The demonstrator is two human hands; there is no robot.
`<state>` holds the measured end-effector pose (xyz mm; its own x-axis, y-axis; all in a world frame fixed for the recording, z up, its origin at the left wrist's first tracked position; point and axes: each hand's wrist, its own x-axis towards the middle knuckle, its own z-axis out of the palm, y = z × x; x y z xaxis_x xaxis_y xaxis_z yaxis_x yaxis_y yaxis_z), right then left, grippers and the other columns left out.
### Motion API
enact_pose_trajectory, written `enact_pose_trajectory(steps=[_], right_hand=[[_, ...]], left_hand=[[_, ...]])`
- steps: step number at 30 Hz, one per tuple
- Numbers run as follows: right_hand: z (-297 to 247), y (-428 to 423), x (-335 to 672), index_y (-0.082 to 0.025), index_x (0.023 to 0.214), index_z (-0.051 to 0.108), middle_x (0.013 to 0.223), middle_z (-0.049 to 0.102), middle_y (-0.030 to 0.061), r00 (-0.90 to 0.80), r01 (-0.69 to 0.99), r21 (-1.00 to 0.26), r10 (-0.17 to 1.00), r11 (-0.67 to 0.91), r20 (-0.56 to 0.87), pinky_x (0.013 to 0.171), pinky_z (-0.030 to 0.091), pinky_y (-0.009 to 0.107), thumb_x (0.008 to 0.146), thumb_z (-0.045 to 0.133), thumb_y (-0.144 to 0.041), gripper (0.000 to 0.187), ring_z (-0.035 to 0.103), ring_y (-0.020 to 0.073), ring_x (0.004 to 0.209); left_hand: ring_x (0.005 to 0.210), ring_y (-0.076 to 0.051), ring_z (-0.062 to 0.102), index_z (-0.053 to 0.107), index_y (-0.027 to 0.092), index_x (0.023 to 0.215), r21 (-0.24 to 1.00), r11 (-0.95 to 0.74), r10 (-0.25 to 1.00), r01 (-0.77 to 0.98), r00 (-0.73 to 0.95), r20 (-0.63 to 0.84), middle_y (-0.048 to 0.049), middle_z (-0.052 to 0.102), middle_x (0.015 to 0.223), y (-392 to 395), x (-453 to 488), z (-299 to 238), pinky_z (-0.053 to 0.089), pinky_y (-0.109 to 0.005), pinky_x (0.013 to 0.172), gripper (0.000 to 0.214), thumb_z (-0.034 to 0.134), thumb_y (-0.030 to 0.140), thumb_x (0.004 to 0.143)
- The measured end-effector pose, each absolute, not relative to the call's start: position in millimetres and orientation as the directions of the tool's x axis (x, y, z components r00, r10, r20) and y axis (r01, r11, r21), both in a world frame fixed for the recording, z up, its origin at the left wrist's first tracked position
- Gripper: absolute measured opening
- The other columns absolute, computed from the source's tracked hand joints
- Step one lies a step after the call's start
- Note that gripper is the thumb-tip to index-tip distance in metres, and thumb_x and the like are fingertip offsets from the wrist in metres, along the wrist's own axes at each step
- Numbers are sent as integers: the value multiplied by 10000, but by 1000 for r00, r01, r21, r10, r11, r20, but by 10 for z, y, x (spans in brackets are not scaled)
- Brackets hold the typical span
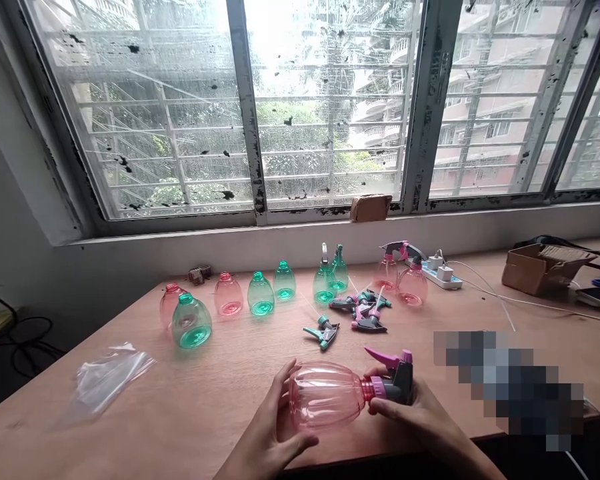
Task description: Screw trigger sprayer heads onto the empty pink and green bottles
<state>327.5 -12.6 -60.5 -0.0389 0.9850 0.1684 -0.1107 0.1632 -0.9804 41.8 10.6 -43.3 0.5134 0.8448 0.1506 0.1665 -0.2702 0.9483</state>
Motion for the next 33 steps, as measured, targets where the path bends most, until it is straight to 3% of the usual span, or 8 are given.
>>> enact_pose_trajectory(steps=[3, 6, 8, 14, 20, 26, 29, 33], right_hand=[[-610, -135, 3273, -169, 964, 757, 806, 755, 57, -22, -53, -982, 983, 183, 185, 708, 543, 362, 661, 899, -407, 410, 698, 243, 730], [-602, -150, 3255, -166, 962, 752, 782, 752, 57, -24, -43, -983, 984, 177, 178, 681, 553, 365, 660, 892, -438, 430, 701, 243, 694], [-597, -154, 3240, -163, 971, 747, 747, 742, 50, -16, -48, -985, 986, 165, 166, 639, 556, 361, 655, 892, -450, 451, 686, 232, 643], [-618, -133, 3215, -158, 926, 729, 656, 683, 5, 51, -34, -987, 987, 157, 155, 529, 477, 273, 668, 878, -494, 448, 591, 162, 551], [-624, -131, 3198, -166, 896, 652, 502, 643, -14, 16, -26, -993, 993, 117, 117, 492, 463, 282, 704, 821, -578, 485, 573, 173, 463], [-632, -122, 3199, -156, 924, 642, 511, 665, -5, 1, -45, -980, 981, 193, 194, 550, 453, 293, 745, 811, -531, 449, 583, 171, 494], [-645, -109, 3212, -154, 946, 644, 503, 665, -8, 11, -56, -979, 981, 196, 196, 552, 452, 302, 748, 803, -544, 465, 584, 178, 484], [-652, -99, 3223, -148, 953, 654, 478, 651, -18, 17, -56, -980, 982, 191, 190, 531, 429, 293, 753, 781, -585, 498, 573, 172, 447]], left_hand=[[1529, -338, 250, 201, 274, 1563, 954, -254, 844, 159, 519, 138, -137, 299, 1649, 104, 398, -428, 186, -489, 1271, 1050, 846, 453, 754], [1519, -326, 284, 247, 266, 1552, 977, -198, 867, 85, 480, 133, -132, 327, 1638, 119, 369, -444, 199, -514, 1263, 825, 633, 592, 899], [1507, -323, 314, 316, 258, 1527, 983, -174, 876, 63, 466, 125, -130, 362, 1623, 137, 353, -462, 240, -517, 1249, 717, 558, 595, 943], [1461, -328, 402, 343, 339, 1502, 990, -130, 823, -47, 552, 134, -83, 345, 1634, 143, 339, -502, 360, -487, 1199, 764, 760, 425, 867], [1495, -343, 321, 263, 327, 1540, 964, -257, 819, 65, 544, 182, -99, 341, 1632, 138, 323, -540, 268, -493, 1240, 969, 846, 435, 773], [1358, -338, 506, 360, 278, 1504, 982, -189, 861, 29, 485, 152, -127, 422, 1568, 162, 290, -533, 391, -493, 1153, 701, 566, 621, 927], [1312, -341, 551, 360, 294, 1509, 984, -170, 834, 50, 540, 117, -118, 467, 1545, 199, 292, -605, 429, -470, 1126, 785, 720, 539, 856], [1365, -357, 497, 287, 320, 1550, 945, -286, 818, 156, 553, 156, -112, 402, 1598, 219, 312, -683, 365, -467, 1184, 1025, 883, 365, 716]])
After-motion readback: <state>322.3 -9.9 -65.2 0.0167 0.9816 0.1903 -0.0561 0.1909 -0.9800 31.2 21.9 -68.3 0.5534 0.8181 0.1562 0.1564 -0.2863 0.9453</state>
